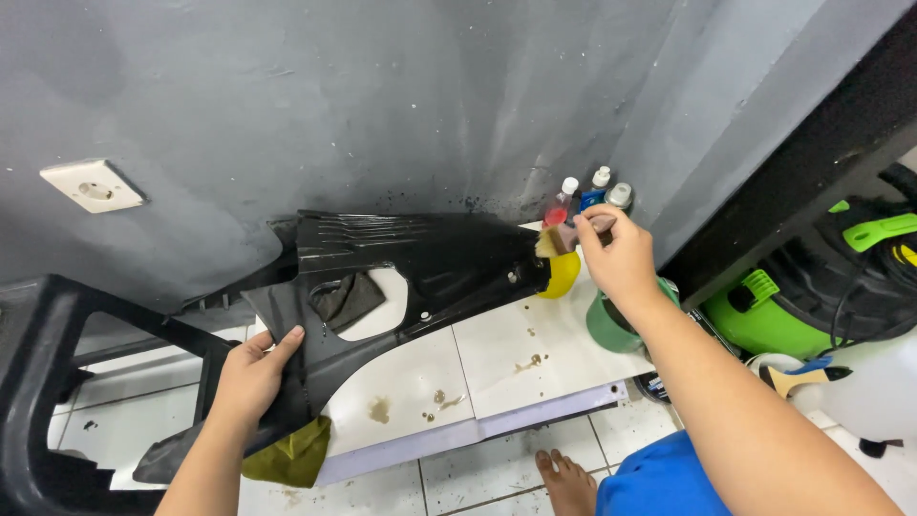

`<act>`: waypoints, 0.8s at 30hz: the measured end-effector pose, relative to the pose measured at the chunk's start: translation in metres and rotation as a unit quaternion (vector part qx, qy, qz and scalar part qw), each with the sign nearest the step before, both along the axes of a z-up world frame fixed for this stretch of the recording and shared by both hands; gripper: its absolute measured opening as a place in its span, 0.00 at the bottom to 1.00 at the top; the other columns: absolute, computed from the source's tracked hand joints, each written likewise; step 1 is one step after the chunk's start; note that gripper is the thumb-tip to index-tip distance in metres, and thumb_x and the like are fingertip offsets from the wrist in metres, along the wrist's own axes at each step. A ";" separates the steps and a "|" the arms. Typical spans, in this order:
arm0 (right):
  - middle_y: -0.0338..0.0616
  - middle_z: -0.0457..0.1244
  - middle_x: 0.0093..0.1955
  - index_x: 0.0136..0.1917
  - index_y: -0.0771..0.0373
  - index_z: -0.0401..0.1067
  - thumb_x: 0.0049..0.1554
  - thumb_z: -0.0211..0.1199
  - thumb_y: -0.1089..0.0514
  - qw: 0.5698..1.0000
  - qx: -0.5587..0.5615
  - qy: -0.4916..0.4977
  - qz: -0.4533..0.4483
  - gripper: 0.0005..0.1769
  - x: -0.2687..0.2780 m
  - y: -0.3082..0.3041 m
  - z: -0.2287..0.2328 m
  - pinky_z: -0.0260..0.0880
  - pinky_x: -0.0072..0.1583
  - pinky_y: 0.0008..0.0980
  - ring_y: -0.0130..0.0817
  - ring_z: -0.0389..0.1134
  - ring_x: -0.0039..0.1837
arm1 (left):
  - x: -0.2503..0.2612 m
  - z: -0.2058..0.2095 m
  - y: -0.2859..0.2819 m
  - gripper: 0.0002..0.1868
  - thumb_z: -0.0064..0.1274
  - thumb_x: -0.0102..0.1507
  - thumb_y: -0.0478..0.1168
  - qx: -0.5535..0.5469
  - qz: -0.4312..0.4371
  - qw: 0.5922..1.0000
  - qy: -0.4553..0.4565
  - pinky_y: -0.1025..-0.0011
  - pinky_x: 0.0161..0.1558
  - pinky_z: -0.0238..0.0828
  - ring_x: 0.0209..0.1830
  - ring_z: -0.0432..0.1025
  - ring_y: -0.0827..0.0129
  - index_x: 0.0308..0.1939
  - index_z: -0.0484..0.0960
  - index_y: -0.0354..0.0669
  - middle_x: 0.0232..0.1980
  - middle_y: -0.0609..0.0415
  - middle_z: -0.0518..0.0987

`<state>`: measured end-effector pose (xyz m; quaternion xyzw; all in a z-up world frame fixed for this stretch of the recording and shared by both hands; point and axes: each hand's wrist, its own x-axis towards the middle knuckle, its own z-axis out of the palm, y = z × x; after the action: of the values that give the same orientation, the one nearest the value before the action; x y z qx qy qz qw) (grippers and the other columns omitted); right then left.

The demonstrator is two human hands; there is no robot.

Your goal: The person scrubs a black plastic car part with a brush, dipping it into a green cup of liquid to reload the bristles. They wipe the part with a cloth and continue scrubbing different sections of the object on a white tiled surface.

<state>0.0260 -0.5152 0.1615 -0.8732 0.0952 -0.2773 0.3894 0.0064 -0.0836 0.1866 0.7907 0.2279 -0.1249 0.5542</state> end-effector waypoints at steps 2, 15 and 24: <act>0.33 0.64 0.36 0.46 0.56 0.74 0.63 0.60 0.53 1.000 0.007 0.015 0.015 0.07 -0.007 0.013 0.012 0.61 0.47 0.29 0.26 0.61 0.40 | 0.000 -0.003 0.002 0.15 0.54 0.66 0.49 0.001 0.000 1.000 -0.004 0.72 0.48 0.69 0.41 0.76 0.66 0.45 0.86 0.42 0.42 0.52 0.85; 0.31 0.69 0.45 0.43 0.58 0.75 0.61 0.61 0.52 0.999 0.042 0.004 0.016 0.10 -0.008 0.011 0.006 0.62 0.47 0.30 0.24 0.62 0.41 | -0.002 0.001 -0.004 0.15 0.53 0.66 0.49 -0.008 -0.004 1.000 0.005 0.71 0.50 0.69 0.43 0.76 0.65 0.45 0.86 0.41 0.43 0.52 0.86; 0.43 0.69 0.40 0.47 0.52 0.76 0.62 0.66 0.53 0.965 -0.216 -0.138 0.051 0.04 -0.015 0.052 0.000 0.74 0.45 0.38 0.44 0.73 0.45 | 0.016 -0.047 0.015 0.18 0.59 0.65 0.44 -0.064 -0.008 0.994 -0.087 0.57 0.34 0.79 0.28 0.80 0.55 0.51 0.83 0.31 0.28 0.40 0.82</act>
<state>0.0115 -0.4637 0.1612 -0.8934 -0.0661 -0.3893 0.2143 0.0223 -0.0687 0.1400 0.7633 0.1641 -0.0742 0.6204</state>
